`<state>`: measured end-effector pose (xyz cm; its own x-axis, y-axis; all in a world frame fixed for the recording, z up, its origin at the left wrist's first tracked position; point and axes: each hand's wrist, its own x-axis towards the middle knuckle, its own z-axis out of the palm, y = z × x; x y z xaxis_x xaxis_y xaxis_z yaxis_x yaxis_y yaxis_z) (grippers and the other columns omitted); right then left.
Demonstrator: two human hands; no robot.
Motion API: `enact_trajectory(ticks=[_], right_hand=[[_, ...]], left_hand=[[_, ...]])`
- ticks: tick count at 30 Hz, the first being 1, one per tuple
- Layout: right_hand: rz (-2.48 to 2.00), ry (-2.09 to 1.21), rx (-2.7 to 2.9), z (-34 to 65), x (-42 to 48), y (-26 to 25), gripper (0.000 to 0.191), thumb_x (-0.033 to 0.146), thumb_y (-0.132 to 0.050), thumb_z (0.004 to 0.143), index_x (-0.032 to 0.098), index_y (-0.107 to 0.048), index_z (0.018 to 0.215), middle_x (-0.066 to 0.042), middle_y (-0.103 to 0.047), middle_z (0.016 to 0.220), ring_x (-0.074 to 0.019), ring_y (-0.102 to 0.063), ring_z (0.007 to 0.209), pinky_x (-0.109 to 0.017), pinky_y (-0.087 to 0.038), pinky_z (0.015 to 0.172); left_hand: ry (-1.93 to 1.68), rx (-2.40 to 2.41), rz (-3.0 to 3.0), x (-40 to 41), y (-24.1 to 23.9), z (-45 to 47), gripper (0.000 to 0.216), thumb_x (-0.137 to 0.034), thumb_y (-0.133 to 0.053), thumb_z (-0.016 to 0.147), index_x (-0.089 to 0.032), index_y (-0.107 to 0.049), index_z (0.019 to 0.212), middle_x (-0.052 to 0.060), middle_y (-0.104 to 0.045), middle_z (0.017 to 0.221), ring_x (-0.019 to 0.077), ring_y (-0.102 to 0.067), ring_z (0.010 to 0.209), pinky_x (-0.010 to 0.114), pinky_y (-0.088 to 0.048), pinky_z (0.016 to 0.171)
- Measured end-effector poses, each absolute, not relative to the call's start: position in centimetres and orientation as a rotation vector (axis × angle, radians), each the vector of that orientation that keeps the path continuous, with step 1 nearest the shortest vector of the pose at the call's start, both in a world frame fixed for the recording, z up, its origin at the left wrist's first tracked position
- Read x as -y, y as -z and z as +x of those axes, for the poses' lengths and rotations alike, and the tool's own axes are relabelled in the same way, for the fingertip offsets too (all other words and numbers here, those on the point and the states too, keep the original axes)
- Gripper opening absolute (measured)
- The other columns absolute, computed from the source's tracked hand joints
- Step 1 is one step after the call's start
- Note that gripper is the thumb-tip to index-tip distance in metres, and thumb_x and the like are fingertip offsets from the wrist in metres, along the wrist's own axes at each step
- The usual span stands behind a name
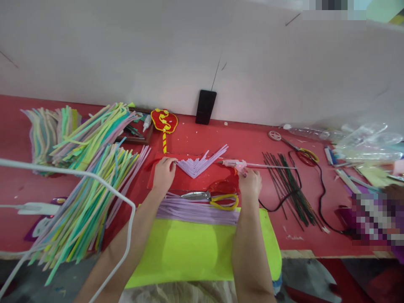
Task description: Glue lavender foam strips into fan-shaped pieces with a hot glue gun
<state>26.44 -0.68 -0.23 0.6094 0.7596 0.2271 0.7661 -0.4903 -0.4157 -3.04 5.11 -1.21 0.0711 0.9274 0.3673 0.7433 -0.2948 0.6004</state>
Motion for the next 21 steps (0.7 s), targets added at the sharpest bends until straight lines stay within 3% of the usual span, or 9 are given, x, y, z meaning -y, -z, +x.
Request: enact_trajectory(ticks=[3, 8, 11, 17, 21], right_hand=[[-2.251, 0.115, 1.139, 25.0, 0.4, -0.8, 0.030, 0.031, -0.050, 0.083, 0.016, -0.067, 0.103, -0.017, -0.059, 0.106, -0.0275, -0.053, 0.098, -0.041, -0.040, 0.083], [-1.801, -0.080, 1.483, 20.5, -0.4, -0.6, 0.024, 0.026, -0.046, 0.087, 0.017, -0.069, 0.086, -0.009, -0.064, 0.089, -0.0194, -0.056, 0.082, -0.034, -0.044, 0.081], [-1.733, -0.187, 1.690, 17.6, -0.5, 0.2, 0.026, 0.022, -0.045, 0.089, 0.016, -0.070, 0.092, -0.009, -0.064, 0.086, -0.0193, -0.056, 0.081, -0.033, -0.045, 0.080], [-1.749, -0.203, 1.823, 15.6, -0.4, 0.9, 0.031, 0.013, -0.042, 0.089, 0.017, -0.069, 0.105, -0.010, -0.064, 0.100, -0.0214, -0.054, 0.092, -0.035, -0.043, 0.084], [-1.779, -0.222, 1.866, 15.6, -0.5, 0.9, 0.033, 0.016, -0.040, 0.091, 0.019, -0.069, 0.108, -0.010, -0.064, 0.102, -0.0220, -0.054, 0.093, -0.036, -0.043, 0.086]], left_hand=[[-1.026, -1.746, 2.084, -4.9, 0.8, -3.1, 0.022, -0.015, -0.046, 0.085, -0.016, -0.065, 0.096, 0.009, -0.066, 0.097, 0.0216, -0.061, 0.093, 0.036, -0.047, 0.089], [-0.898, -1.925, 2.079, -4.5, 0.6, -3.2, 0.021, -0.018, -0.047, 0.086, -0.017, -0.066, 0.096, 0.009, -0.065, 0.098, 0.0251, -0.059, 0.094, 0.040, -0.046, 0.088], [-0.834, -1.962, 2.110, -4.3, 0.6, -3.1, 0.021, -0.019, -0.048, 0.086, -0.018, -0.065, 0.099, 0.009, -0.064, 0.100, 0.0258, -0.058, 0.096, 0.041, -0.045, 0.089], [-0.723, -1.702, 2.328, -3.3, 0.3, -1.9, 0.026, -0.016, -0.046, 0.087, -0.018, -0.061, 0.108, 0.010, -0.063, 0.105, 0.0232, -0.059, 0.101, 0.038, -0.047, 0.089], [-0.611, -1.563, 2.481, -1.9, 0.2, -0.5, 0.039, -0.018, -0.039, 0.091, -0.016, -0.049, 0.129, 0.013, -0.055, 0.130, 0.0233, -0.051, 0.121, 0.040, -0.040, 0.102]])
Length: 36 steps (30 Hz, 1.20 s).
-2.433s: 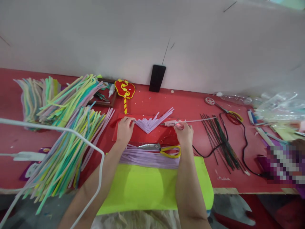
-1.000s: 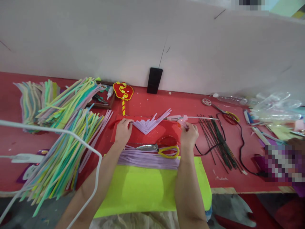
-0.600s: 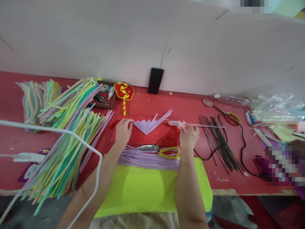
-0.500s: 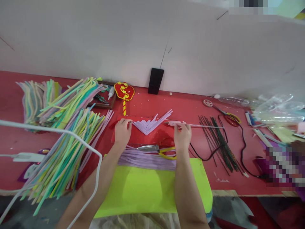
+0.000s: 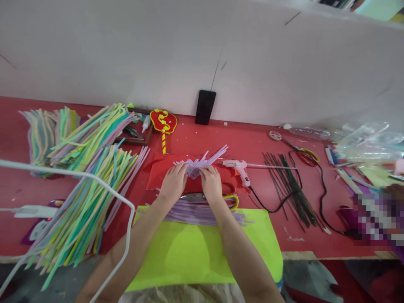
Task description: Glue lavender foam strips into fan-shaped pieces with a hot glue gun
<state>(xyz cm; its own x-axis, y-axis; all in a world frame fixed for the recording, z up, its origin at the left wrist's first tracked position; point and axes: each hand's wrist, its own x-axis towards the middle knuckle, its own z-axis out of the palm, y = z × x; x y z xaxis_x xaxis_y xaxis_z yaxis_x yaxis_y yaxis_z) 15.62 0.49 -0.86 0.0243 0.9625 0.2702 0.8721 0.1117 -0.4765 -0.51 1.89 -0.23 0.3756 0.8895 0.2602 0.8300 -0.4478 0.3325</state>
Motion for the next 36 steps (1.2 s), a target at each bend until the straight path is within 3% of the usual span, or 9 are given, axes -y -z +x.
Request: enact_trajectory(ticks=[4, 9, 16, 20, 22, 27, 36], right_hand=[[-1.804, -0.224, 1.883, 15.5, -0.5, 0.8, 0.036, 0.017, -0.037, 0.092, 0.020, -0.068, 0.110, -0.010, -0.064, 0.104, -0.0228, -0.054, 0.094, -0.037, -0.044, 0.086], [-1.822, -0.222, 1.894, 15.4, -0.4, 0.6, 0.035, 0.017, -0.037, 0.092, 0.020, -0.069, 0.108, -0.010, -0.064, 0.104, -0.0229, -0.054, 0.095, -0.036, -0.044, 0.086], [-1.807, -0.156, 1.886, 15.1, -0.3, 0.2, 0.036, 0.018, -0.037, 0.092, 0.017, -0.066, 0.114, -0.011, -0.064, 0.114, -0.0247, -0.055, 0.104, -0.041, -0.043, 0.093], [-1.679, -0.182, 2.027, 14.7, -0.3, 1.0, 0.050, 0.009, -0.031, 0.088, 0.013, -0.048, 0.135, -0.011, -0.048, 0.140, -0.0229, -0.038, 0.133, -0.042, -0.034, 0.108], [-1.631, -0.231, 2.114, 14.6, -0.3, 1.6, 0.061, 0.003, -0.030, 0.082, 0.011, -0.040, 0.141, -0.012, -0.039, 0.147, -0.0204, -0.031, 0.138, -0.042, -0.028, 0.113], [-1.649, -0.264, 2.188, 14.7, -0.3, 2.4, 0.065, 0.001, -0.030, 0.077, 0.006, -0.037, 0.142, -0.014, -0.031, 0.150, -0.0214, -0.031, 0.139, -0.043, -0.025, 0.115], [-1.672, -0.271, 2.153, 14.6, -0.1, 1.7, 0.071, 0.000, -0.031, 0.075, 0.013, -0.032, 0.145, -0.010, -0.031, 0.150, -0.0190, -0.030, 0.139, -0.044, -0.024, 0.115]], left_hand=[[-0.361, -1.467, 2.592, -1.1, 0.7, 0.2, 0.052, -0.030, -0.033, 0.094, -0.011, -0.033, 0.142, 0.014, -0.037, 0.148, 0.0242, -0.030, 0.139, 0.046, -0.023, 0.115], [-0.219, -1.479, 2.570, -1.0, 0.7, 0.5, 0.053, -0.034, -0.031, 0.095, -0.012, -0.034, 0.142, 0.011, -0.030, 0.152, 0.0238, -0.025, 0.141, 0.051, -0.018, 0.116], [-0.210, -1.514, 2.558, -1.0, 0.8, 0.6, 0.051, -0.033, -0.029, 0.095, -0.014, -0.034, 0.143, 0.010, -0.030, 0.152, 0.0237, -0.026, 0.141, 0.055, -0.014, 0.115], [-0.246, -1.496, 2.570, -1.1, 1.0, 0.6, 0.051, -0.032, -0.029, 0.095, -0.016, -0.032, 0.144, 0.011, -0.030, 0.151, 0.0237, -0.026, 0.141, 0.056, -0.012, 0.115], [-0.253, -1.485, 2.561, -1.1, 1.0, 0.5, 0.051, -0.031, -0.029, 0.095, -0.017, -0.031, 0.144, 0.011, -0.031, 0.151, 0.0240, -0.027, 0.141, 0.057, -0.012, 0.114], [-0.252, -1.471, 2.530, -1.1, 1.0, 0.5, 0.053, -0.030, -0.031, 0.094, -0.016, -0.029, 0.145, 0.010, -0.029, 0.152, 0.0240, -0.026, 0.141, 0.058, -0.010, 0.114], [-0.251, -1.470, 2.549, -1.1, 1.4, 0.4, 0.054, -0.033, -0.030, 0.095, -0.017, -0.026, 0.146, 0.011, -0.029, 0.152, 0.0245, -0.025, 0.141, 0.058, -0.008, 0.114]])
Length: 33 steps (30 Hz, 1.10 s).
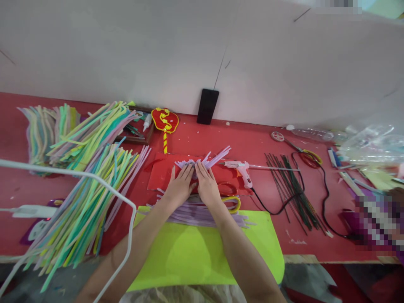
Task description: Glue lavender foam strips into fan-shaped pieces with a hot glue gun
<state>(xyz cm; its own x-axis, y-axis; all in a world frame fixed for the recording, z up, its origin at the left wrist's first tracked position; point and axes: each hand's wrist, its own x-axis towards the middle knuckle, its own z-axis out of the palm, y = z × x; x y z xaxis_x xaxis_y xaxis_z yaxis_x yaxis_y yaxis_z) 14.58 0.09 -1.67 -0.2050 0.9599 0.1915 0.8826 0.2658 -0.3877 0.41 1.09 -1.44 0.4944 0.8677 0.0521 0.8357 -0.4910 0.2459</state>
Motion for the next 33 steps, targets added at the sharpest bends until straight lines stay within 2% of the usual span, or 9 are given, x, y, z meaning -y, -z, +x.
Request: enact_trajectory(ticks=[5, 9, 13, 16, 18, 33], right_hand=[[-1.660, -0.288, 2.091, 14.7, -0.1, 1.6, 0.075, -0.002, -0.030, 0.072, 0.014, -0.031, 0.146, -0.009, -0.035, 0.149, -0.0183, -0.031, 0.138, -0.042, -0.025, 0.115], [-1.635, -0.270, 2.115, 14.4, -0.3, 1.4, 0.067, 0.001, -0.029, 0.079, 0.012, -0.033, 0.144, -0.010, -0.035, 0.149, -0.0180, -0.030, 0.139, -0.040, -0.026, 0.115], [-1.605, -0.210, 2.129, 13.8, -0.4, 1.0, 0.051, 0.021, -0.029, 0.094, 0.011, -0.034, 0.144, -0.010, -0.034, 0.149, -0.0182, -0.025, 0.141, -0.041, -0.024, 0.116], [-1.633, -0.203, 2.140, 13.5, -0.4, 1.1, 0.056, 0.040, -0.033, 0.096, 0.009, -0.035, 0.143, -0.013, -0.035, 0.148, -0.0215, -0.025, 0.141, -0.043, -0.023, 0.116], [-1.654, -0.215, 2.158, 13.4, -0.4, 1.3, 0.060, 0.045, -0.033, 0.095, 0.008, -0.035, 0.143, -0.014, -0.034, 0.149, -0.0225, -0.026, 0.141, -0.043, -0.022, 0.116], [-1.697, -0.201, 2.158, 13.1, -0.3, 1.4, 0.061, 0.047, -0.030, 0.096, 0.008, -0.034, 0.143, -0.015, -0.035, 0.148, -0.0224, -0.026, 0.141, -0.043, -0.021, 0.115]], left_hand=[[-0.227, -1.487, 2.559, -1.0, 1.3, 0.5, 0.054, -0.032, -0.028, 0.095, -0.017, -0.024, 0.147, 0.012, -0.028, 0.152, 0.0249, -0.025, 0.141, 0.058, -0.009, 0.114], [-0.226, -1.487, 2.576, -1.0, 1.5, 0.5, 0.056, -0.032, -0.028, 0.095, -0.016, -0.021, 0.148, 0.013, -0.028, 0.152, 0.0257, -0.024, 0.142, 0.059, -0.009, 0.113], [-0.194, -1.457, 2.571, -1.1, 1.6, 0.4, 0.054, -0.027, -0.028, 0.094, -0.017, -0.022, 0.147, 0.013, -0.027, 0.153, 0.0265, -0.021, 0.142, 0.063, -0.007, 0.112], [-0.181, -1.457, 2.537, -1.2, 1.4, 0.4, 0.054, -0.023, -0.027, 0.094, -0.021, -0.022, 0.148, 0.011, -0.024, 0.154, 0.0251, -0.020, 0.143, 0.063, -0.006, 0.112], [-0.176, -1.459, 2.524, -1.2, 1.2, 0.5, 0.055, -0.021, -0.026, 0.093, -0.022, -0.021, 0.148, 0.010, -0.024, 0.154, 0.0245, -0.019, 0.143, 0.063, -0.006, 0.112], [-0.130, -1.437, 2.525, -1.2, 0.7, 0.4, 0.056, -0.021, -0.026, 0.093, -0.019, -0.019, 0.148, 0.011, -0.022, 0.154, 0.0247, -0.018, 0.143, 0.064, -0.006, 0.111]])
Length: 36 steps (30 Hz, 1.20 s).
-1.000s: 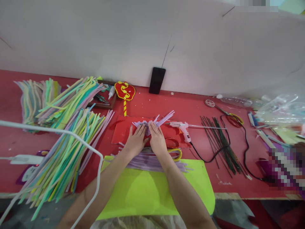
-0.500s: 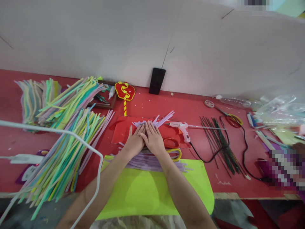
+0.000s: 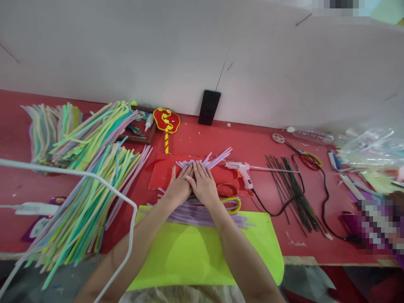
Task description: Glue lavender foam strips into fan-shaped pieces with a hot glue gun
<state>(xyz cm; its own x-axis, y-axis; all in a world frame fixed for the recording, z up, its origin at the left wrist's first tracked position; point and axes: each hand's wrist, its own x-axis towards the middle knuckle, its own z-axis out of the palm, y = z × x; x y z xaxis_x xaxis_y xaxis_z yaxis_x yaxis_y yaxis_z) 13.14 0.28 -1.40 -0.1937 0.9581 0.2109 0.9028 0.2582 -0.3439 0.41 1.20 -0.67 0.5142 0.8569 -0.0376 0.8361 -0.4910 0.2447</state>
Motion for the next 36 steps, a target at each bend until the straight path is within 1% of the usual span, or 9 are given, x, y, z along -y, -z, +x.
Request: enact_trajectory(ticks=[5, 9, 12, 14, 18, 22, 26, 30, 36], right_hand=[[-1.707, -0.138, 2.145, 13.1, -0.2, 1.7, 0.062, 0.049, -0.028, 0.096, 0.009, -0.035, 0.143, -0.014, -0.032, 0.150, -0.0228, -0.023, 0.142, -0.044, -0.019, 0.116], [-1.708, -0.149, 2.113, 13.3, -0.3, 1.9, 0.059, 0.048, -0.027, 0.097, 0.012, -0.036, 0.143, -0.011, -0.032, 0.150, -0.0225, -0.023, 0.142, -0.043, -0.021, 0.115], [-1.699, -0.179, 2.091, 13.4, -0.5, 2.0, 0.059, 0.046, -0.026, 0.097, 0.009, -0.038, 0.141, -0.012, -0.036, 0.148, -0.0220, -0.027, 0.140, -0.042, -0.024, 0.115], [-1.691, -0.187, 2.078, 13.4, -0.5, 2.0, 0.057, 0.041, -0.026, 0.098, 0.006, -0.038, 0.140, -0.014, -0.038, 0.146, -0.0221, -0.029, 0.139, -0.041, -0.026, 0.114], [-1.684, -0.210, 2.044, 13.4, -0.6, 2.3, 0.051, 0.031, -0.027, 0.098, 0.005, -0.037, 0.141, -0.016, -0.039, 0.145, -0.0221, -0.032, 0.138, -0.042, -0.029, 0.113], [-1.686, -0.245, 2.012, 13.4, -0.7, 2.6, 0.050, 0.026, -0.028, 0.097, 0.003, -0.034, 0.141, -0.017, -0.041, 0.144, -0.0219, -0.032, 0.138, -0.042, -0.029, 0.113], [-1.681, -0.266, 2.001, 13.4, -0.8, 2.8, 0.050, 0.023, -0.027, 0.096, 0.003, -0.033, 0.141, -0.017, -0.040, 0.145, -0.0216, -0.032, 0.138, -0.042, -0.029, 0.113], [-1.677, -0.281, 2.002, 13.5, -0.8, 2.8, 0.050, 0.023, -0.027, 0.096, 0.005, -0.033, 0.142, -0.016, -0.040, 0.145, -0.0216, -0.031, 0.139, -0.042, -0.028, 0.113], [-1.685, -0.285, 2.008, 13.5, -0.8, 2.6, 0.050, 0.022, -0.028, 0.095, 0.005, -0.033, 0.142, -0.016, -0.040, 0.145, -0.0212, -0.030, 0.139, -0.042, -0.028, 0.113]], left_hand=[[-0.181, -1.449, 2.550, -1.2, 1.2, 0.4, 0.055, -0.023, -0.027, 0.093, -0.020, -0.020, 0.148, 0.011, -0.024, 0.154, 0.0240, -0.019, 0.143, 0.062, -0.003, 0.112], [-0.292, -1.468, 2.536, -1.5, 1.2, 0.5, 0.053, -0.022, -0.025, 0.093, -0.019, -0.024, 0.147, 0.011, -0.030, 0.152, 0.0231, -0.026, 0.141, 0.059, -0.005, 0.114], [-0.378, -1.530, 2.488, -2.0, 0.9, 0.5, 0.052, -0.019, -0.023, 0.093, -0.014, -0.031, 0.144, 0.012, -0.039, 0.147, 0.0218, -0.034, 0.137, 0.053, -0.009, 0.116], [-0.420, -1.548, 2.476, -2.4, 0.8, 0.5, 0.052, -0.018, -0.025, 0.092, -0.013, -0.034, 0.142, 0.013, -0.041, 0.146, 0.0219, -0.037, 0.135, 0.053, -0.010, 0.116], [-0.424, -1.475, 2.483, -2.9, 1.0, 0.5, 0.051, -0.017, -0.026, 0.091, -0.014, -0.035, 0.141, 0.011, -0.038, 0.148, 0.0221, -0.033, 0.138, 0.056, -0.009, 0.115], [-0.451, -1.423, 2.467, -3.0, 1.4, 0.6, 0.052, -0.016, -0.025, 0.091, -0.014, -0.031, 0.142, 0.012, -0.039, 0.147, 0.0195, -0.033, 0.138, 0.055, -0.005, 0.116], [-0.501, -1.442, 2.434, -3.1, 1.9, 0.7, 0.053, -0.016, -0.027, 0.090, -0.012, -0.028, 0.143, 0.014, -0.042, 0.145, 0.0189, -0.035, 0.137, 0.054, -0.006, 0.116], [-0.495, -1.463, 2.438, -3.2, 2.2, 0.8, 0.053, -0.016, -0.029, 0.089, -0.009, -0.029, 0.142, 0.014, -0.041, 0.146, 0.0204, -0.032, 0.138, 0.053, -0.007, 0.116], [-0.470, -1.488, 2.377, -3.2, 1.7, 0.9, 0.053, -0.016, -0.031, 0.088, -0.012, -0.029, 0.141, 0.012, -0.042, 0.145, 0.0208, -0.032, 0.138, 0.054, -0.009, 0.116]])
